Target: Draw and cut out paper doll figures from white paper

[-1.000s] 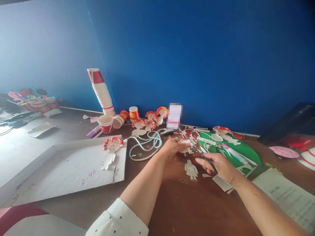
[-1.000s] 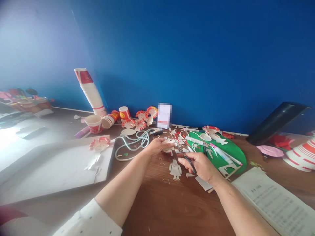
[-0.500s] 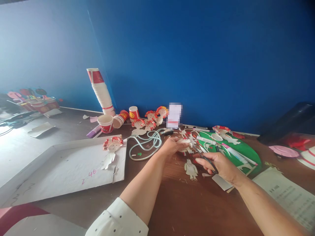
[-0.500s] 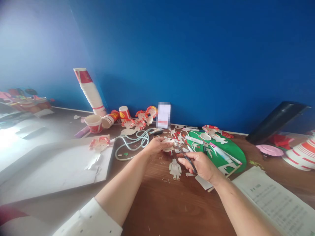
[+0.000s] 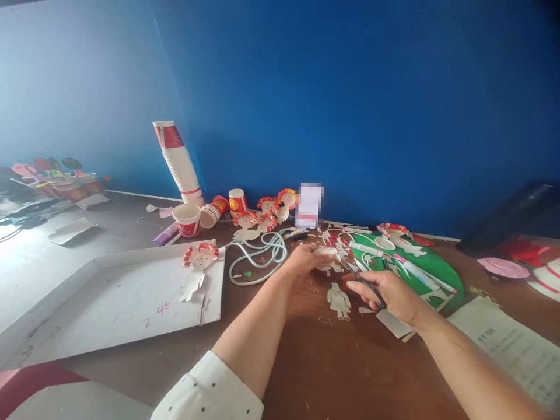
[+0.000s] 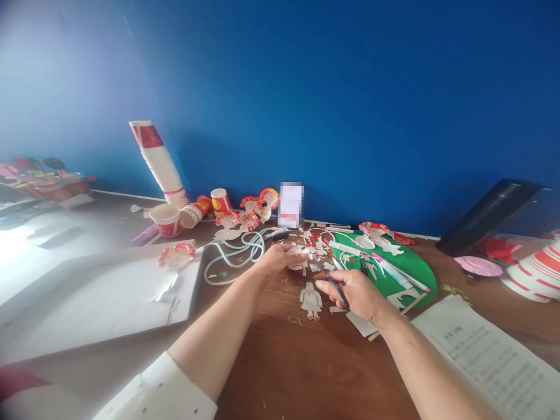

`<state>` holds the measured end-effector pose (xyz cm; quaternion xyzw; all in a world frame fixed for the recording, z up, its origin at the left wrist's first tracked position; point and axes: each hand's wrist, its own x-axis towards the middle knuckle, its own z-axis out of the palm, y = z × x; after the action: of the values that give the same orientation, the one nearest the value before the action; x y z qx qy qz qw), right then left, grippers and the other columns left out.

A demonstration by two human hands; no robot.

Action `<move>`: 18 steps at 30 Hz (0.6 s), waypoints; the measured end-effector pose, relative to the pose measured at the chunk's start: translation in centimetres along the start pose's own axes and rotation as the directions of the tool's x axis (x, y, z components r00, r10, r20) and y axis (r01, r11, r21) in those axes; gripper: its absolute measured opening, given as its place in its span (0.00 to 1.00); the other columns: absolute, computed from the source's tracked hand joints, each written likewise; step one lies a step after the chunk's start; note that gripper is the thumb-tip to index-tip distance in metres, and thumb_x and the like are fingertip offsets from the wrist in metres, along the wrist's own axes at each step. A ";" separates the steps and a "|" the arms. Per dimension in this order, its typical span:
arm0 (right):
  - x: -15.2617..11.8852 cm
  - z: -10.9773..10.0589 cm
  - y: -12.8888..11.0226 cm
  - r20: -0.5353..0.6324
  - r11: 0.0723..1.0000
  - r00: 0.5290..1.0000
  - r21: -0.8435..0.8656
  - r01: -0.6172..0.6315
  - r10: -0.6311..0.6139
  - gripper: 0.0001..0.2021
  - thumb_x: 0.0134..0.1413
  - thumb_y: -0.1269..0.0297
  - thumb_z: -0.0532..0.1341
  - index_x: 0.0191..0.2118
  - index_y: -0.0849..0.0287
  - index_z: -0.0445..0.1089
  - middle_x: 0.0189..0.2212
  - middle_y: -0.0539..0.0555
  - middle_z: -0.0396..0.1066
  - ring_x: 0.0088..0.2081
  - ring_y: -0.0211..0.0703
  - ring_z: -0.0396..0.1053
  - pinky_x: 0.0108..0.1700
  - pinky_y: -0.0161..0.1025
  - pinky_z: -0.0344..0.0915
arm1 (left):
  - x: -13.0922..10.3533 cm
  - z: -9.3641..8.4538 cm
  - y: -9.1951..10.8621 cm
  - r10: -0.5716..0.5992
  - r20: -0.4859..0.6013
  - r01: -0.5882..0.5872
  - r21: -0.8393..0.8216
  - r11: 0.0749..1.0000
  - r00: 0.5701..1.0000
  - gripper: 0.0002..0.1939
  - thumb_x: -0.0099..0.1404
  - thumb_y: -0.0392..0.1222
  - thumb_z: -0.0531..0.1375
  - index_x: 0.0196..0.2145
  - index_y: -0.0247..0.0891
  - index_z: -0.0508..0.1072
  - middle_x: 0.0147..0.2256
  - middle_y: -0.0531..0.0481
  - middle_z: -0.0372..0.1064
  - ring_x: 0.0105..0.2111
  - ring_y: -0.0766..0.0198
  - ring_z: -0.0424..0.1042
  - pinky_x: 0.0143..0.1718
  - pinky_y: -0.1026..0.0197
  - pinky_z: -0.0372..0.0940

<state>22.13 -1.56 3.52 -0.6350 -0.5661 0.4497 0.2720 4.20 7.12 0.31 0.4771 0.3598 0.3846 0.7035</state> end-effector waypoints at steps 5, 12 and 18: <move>0.1 0.0 0.2 -0.020 1.000 1.000 0.005 -0.006 0.006 0.21 0.45 0.50 0.65 0.39 0.62 0.75 0.17 0.45 0.59 0.19 0.33 0.55 0.21 0.33 0.51 | 0.2 -0.2 -0.2 0.019 -0.016 -0.018 0.023 1.000 1.000 0.20 0.45 0.46 0.70 0.33 0.30 0.75 0.31 0.43 0.73 0.28 0.65 0.69 0.37 0.60 0.63; 0.6 0.1 0.9 -0.174 0.996 0.981 0.011 0.084 -0.080 0.18 0.46 0.48 0.63 0.35 0.58 0.75 0.16 0.47 0.63 0.19 0.37 0.59 0.22 0.35 0.54 | 1.1 0.1 -0.8 0.074 -0.276 -0.094 -0.060 0.994 0.958 0.28 0.45 0.51 0.70 0.42 0.35 0.72 0.40 0.43 0.71 0.36 0.63 0.70 0.38 0.61 0.64; 0.7 1.7 1.0 -0.218 0.985 0.971 0.118 0.129 -0.101 0.19 0.47 0.49 0.63 0.40 0.58 0.74 0.17 0.46 0.63 0.20 0.38 0.60 0.22 0.35 0.55 | 0.7 1.6 -0.8 -0.186 -0.105 0.103 -0.533 0.840 0.977 0.15 0.49 0.39 0.69 0.32 0.31 0.71 0.25 0.49 0.68 0.26 0.69 0.68 0.34 0.64 0.67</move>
<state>21.10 -1.36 1.70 -0.6258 -0.5392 0.3995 0.3975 6.08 6.87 -0.08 0.2078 0.3290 0.4492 0.8042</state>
